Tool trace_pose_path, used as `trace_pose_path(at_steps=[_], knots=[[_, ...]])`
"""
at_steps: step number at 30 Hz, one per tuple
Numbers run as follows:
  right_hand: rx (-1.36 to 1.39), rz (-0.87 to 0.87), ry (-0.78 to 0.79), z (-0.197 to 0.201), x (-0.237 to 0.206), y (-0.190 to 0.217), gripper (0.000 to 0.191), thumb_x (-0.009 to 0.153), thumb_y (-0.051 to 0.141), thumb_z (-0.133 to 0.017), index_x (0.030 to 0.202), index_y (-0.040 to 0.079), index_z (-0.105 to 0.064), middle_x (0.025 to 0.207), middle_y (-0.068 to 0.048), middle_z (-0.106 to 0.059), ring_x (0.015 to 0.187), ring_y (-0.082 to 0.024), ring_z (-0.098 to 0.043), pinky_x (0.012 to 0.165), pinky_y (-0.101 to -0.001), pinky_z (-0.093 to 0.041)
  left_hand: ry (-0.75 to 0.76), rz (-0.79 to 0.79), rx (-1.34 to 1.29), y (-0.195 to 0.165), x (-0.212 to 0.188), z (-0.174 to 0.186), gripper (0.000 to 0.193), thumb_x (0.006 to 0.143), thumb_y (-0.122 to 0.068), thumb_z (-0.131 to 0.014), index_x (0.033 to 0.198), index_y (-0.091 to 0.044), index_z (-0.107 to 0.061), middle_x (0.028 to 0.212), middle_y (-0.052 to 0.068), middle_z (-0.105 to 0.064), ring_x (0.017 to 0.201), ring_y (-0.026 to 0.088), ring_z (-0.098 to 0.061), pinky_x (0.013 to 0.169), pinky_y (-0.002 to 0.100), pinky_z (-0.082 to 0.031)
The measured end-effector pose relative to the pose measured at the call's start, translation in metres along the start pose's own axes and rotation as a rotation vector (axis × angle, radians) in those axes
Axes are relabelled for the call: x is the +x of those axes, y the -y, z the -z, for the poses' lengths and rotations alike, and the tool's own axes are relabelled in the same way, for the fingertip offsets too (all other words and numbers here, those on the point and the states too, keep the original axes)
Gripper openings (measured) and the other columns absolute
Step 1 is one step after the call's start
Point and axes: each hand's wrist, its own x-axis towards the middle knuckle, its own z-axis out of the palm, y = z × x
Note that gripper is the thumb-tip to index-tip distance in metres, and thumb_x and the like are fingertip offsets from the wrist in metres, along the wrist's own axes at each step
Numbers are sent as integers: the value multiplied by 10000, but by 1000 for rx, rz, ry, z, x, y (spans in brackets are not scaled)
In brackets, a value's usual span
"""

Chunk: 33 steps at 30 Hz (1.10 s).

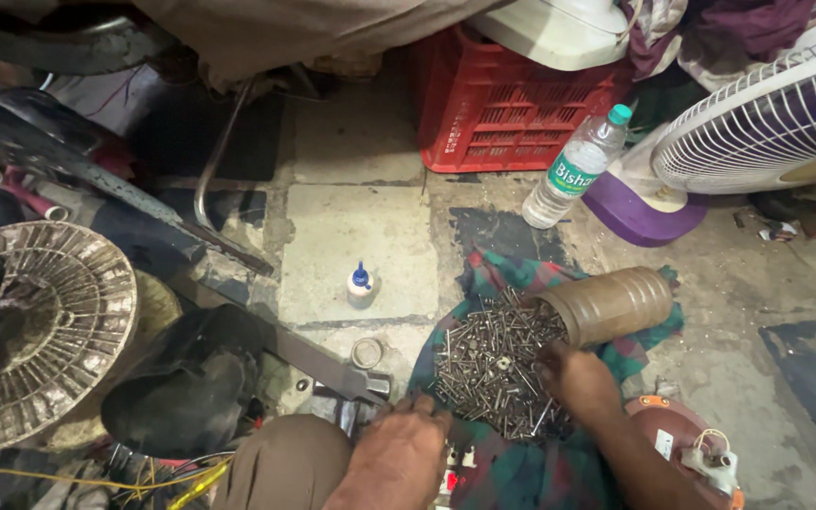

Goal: The person sits on the floor and sorts metal screws from a pile on a cloth, picking them one at a time and placing them into a plastic container. The left hand holds a screw while the right hand continues picking through the pile.

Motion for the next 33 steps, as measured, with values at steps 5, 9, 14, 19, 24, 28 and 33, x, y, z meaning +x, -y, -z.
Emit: trace_pose_path(at_steps=[5, 9, 14, 19, 24, 28, 33], knots=[[129, 456, 153, -13, -15, 3, 579, 730, 390, -823, 1238, 147, -687, 1087, -181, -721, 933, -368, -716, 804, -472, -565, 31, -4, -11, 3, 1, -2, 294, 784, -43, -626, 1072, -14, -680, 1133, 204, -624, 1129, 373, -608, 946, 498, -495], [-109, 353, 191, -16, -26, 4, 596, 711, 374, -809, 1229, 110, -674, 1219, -247, -657, 1068, -437, -664, 892, -529, -536, 45, 0, -34, 6, 2, -5, 278, 810, -77, -646, 1082, -33, -685, 1132, 201, -620, 1141, 377, -597, 959, 505, -482], [-200, -13, 200, -2, -22, 11, 411, 854, 243, -656, 1255, 162, -613, 1287, -132, -645, 1164, -353, -656, 988, -471, -529, 26, -23, -4, 8, 3, -10, 323, 771, -74, -657, 1092, -42, -685, 1130, 198, -622, 1163, 377, -588, 976, 514, -469], [-119, 517, 48, -10, -22, 49, 633, 719, 308, -809, 1285, 95, -625, 1272, -237, -588, 1173, -453, -567, 912, -545, -473, 7, 1, 6, 8, 2, -13, 316, 790, -74, -640, 1102, -49, -683, 1157, 202, -620, 1160, 380, -593, 963, 524, -477], [-209, 413, 130, -20, -18, 52, 662, 709, 401, -831, 1280, 134, -629, 1268, -164, -596, 1131, -392, -535, 952, -494, -468, 21, -29, 33, 9, 1, -11, 307, 762, -61, -639, 1066, -27, -671, 1116, 199, -623, 1153, 374, -598, 970, 513, -475], [-86, 376, 27, -17, -10, 10, 447, 767, 240, -769, 1183, 112, -667, 1121, -157, -676, 1075, -377, -631, 955, -461, -516, -9, -39, -11, 8, 0, -7, 265, 804, -80, -641, 1064, -40, -674, 1103, 187, -632, 1136, 365, -610, 954, 498, -492], [99, 102, -59, -26, -11, -16, 251, 795, 129, -722, 1040, 73, -710, 1027, -187, -720, 990, -390, -693, 879, -461, -559, -11, 14, -34, 3, 0, -4, 284, 791, -55, -639, 1071, -57, -690, 1118, 182, -639, 1138, 363, -609, 956, 495, -486]])
